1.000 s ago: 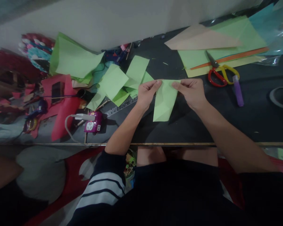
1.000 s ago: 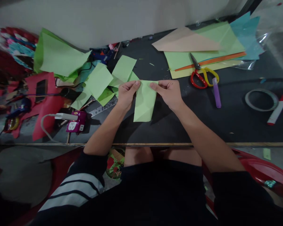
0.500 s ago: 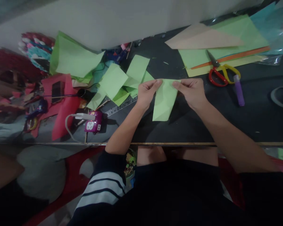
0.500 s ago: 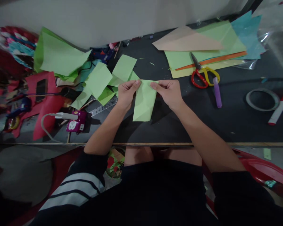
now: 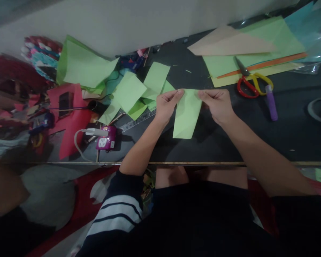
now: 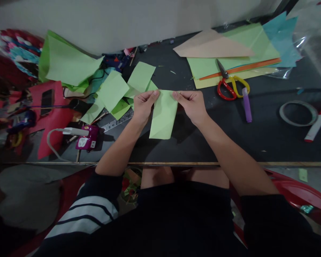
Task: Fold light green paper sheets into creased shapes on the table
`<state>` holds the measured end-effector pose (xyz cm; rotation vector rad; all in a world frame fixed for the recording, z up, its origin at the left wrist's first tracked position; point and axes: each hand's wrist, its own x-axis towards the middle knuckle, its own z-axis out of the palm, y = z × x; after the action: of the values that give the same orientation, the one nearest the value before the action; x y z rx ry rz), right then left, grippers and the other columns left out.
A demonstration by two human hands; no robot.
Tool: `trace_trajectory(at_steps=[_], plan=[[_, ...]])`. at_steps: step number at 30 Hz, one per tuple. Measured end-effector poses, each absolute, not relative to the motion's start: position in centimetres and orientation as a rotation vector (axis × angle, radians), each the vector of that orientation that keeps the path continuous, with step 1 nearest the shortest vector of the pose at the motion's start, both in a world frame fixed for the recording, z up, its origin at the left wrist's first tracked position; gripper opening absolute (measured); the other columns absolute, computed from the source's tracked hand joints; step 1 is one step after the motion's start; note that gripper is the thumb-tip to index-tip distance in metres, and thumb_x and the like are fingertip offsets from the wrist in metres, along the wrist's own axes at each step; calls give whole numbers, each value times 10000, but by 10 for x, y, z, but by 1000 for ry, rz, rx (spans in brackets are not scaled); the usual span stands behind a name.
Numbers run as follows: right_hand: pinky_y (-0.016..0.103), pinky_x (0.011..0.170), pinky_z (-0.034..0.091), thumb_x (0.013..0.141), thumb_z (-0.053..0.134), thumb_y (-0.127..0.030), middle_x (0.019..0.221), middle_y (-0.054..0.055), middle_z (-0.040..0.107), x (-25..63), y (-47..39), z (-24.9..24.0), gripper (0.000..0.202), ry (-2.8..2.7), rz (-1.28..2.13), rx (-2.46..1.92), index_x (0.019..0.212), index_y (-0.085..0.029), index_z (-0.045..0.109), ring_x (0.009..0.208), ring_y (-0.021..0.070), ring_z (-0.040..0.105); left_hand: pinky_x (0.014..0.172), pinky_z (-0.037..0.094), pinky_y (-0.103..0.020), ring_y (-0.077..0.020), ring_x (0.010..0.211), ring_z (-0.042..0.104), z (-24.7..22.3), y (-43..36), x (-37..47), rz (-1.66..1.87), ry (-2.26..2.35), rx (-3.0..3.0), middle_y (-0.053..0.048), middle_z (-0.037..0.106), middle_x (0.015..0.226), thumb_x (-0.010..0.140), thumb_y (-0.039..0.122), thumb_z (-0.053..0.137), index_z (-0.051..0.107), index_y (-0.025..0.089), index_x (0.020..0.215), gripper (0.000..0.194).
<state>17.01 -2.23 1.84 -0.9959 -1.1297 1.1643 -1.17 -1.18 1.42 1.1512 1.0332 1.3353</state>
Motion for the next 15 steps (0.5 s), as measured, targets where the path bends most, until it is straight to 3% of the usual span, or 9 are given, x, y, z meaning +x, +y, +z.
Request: trace_trajectory(at_steps=[8, 11, 15], plan=[[350, 628, 642, 728, 961, -611, 703, 23, 753, 173, -25, 21, 415, -1159, 1101, -979, 679, -230, 804, 681, 199, 729, 865, 675, -373, -222, 961, 824, 30, -23, -12, 1343, 1001, 1206, -15, 871, 971, 823, 320, 958, 894, 275, 866, 89], [343, 623, 629, 737, 953, -609, 716, 26, 767, 173, -26, 22, 398, -1161, 1065, -976, 686, -238, 820, 667, 189, 718, 905, 687, -395, -236, 1027, 822, 33, -25, -12, 1344, 996, 1240, -14, 875, 1031, 820, 366, 956, 893, 279, 871, 119], [349, 620, 620, 653, 971, -685, 699, 25, 769, 172, -25, 21, 462, -1154, 1053, -894, 706, -245, 842, 644, 184, 695, 874, 691, -380, -229, 989, 823, 34, -27, -12, 1350, 977, 1285, -13, 879, 1035, 785, 504, 962, 898, 283, 877, 248]])
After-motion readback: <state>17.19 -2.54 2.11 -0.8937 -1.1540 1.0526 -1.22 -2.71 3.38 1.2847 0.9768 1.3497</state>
